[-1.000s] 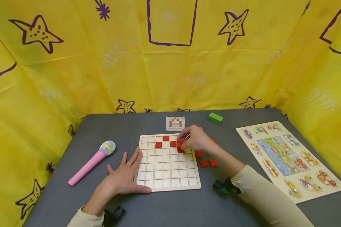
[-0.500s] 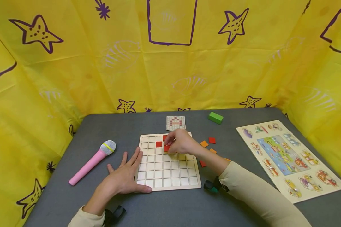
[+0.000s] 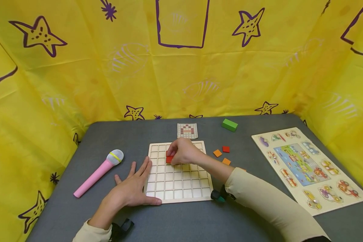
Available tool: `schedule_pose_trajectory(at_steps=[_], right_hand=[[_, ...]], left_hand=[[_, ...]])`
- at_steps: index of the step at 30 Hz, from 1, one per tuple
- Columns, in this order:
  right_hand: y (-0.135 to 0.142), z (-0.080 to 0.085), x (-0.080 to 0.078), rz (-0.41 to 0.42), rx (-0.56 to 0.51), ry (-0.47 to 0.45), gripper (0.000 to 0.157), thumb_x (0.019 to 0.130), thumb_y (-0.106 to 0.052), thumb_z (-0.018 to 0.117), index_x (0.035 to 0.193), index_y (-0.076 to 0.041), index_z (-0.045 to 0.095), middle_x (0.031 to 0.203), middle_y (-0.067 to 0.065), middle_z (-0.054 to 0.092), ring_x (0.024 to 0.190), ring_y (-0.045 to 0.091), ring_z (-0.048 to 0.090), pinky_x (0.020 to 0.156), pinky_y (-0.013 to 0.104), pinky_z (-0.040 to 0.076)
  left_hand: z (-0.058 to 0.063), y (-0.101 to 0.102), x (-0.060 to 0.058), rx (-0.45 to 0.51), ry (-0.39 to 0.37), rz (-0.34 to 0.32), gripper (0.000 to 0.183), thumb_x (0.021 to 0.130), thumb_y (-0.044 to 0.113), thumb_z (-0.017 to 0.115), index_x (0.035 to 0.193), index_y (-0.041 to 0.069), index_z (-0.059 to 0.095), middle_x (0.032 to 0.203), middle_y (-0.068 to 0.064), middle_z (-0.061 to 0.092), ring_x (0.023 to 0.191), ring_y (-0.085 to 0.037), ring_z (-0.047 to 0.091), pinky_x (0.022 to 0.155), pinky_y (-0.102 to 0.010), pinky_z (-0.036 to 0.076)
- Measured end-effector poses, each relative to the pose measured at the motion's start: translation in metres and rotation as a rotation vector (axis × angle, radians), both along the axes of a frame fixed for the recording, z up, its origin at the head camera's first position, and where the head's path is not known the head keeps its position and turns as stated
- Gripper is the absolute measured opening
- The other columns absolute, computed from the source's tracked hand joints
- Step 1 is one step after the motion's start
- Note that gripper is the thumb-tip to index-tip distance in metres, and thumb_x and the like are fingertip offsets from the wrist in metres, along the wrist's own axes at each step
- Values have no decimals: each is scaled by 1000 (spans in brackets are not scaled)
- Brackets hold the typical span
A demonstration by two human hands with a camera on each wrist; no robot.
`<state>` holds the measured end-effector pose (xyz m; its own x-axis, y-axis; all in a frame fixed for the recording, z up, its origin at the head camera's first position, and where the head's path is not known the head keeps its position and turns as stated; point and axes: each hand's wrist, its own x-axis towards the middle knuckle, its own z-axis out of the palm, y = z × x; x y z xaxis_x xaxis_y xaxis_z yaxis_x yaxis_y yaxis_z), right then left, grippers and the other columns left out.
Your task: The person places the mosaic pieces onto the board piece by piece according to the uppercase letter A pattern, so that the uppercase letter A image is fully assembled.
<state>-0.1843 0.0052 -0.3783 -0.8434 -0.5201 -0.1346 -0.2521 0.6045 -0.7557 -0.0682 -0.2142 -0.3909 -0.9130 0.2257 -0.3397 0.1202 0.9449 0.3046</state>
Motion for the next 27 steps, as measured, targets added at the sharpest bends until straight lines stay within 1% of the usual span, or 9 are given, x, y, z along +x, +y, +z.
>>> schedule_pose_trajectory(at_steps=[5, 10, 17, 22, 27], right_hand=[[-8, -1, -2, 19, 17, 33, 24, 69, 3, 90, 86, -10, 80, 75, -3, 70, 72, 10, 61, 67, 22, 49], [-14, -2, -5, 21, 27, 38, 24, 68, 5, 89, 85, -9, 80, 72, -3, 70, 70, 9, 59, 64, 21, 47], [-22, 0, -4, 30, 63, 41, 23, 69, 5, 88, 86, -10, 81, 70, -5, 70, 67, 9, 59, 61, 20, 47], [-28, 2, -4, 27, 98, 59, 22, 69, 3, 89, 85, -10, 82, 68, -5, 70, 69, 10, 58, 61, 20, 46], [-32, 2, -5, 43, 122, 82, 22, 69, 2, 90, 86, -10, 83, 68, -6, 70, 71, 10, 59, 61, 20, 47]], left_hand=[[2, -2, 0, 5, -5, -10, 144, 65, 82, 80, 169, 16, 8, 178, -2, -1, 158, -55, 6, 92, -98, 5], [3, -2, 0, 5, -16, -13, 143, 65, 81, 81, 169, 16, 8, 178, -2, -1, 158, -55, 7, 92, -98, 5], [3, -2, -1, 7, -31, -8, 142, 65, 81, 81, 169, 17, 8, 178, -2, -1, 158, -55, 5, 92, -98, 3], [3, -3, -1, 8, -28, -7, 142, 65, 81, 81, 169, 18, 9, 178, -1, -1, 158, -54, 5, 93, -97, 3], [3, -3, -1, 6, -21, -10, 141, 65, 81, 81, 169, 17, 10, 178, -2, 0, 158, -54, 5, 93, -97, 3]])
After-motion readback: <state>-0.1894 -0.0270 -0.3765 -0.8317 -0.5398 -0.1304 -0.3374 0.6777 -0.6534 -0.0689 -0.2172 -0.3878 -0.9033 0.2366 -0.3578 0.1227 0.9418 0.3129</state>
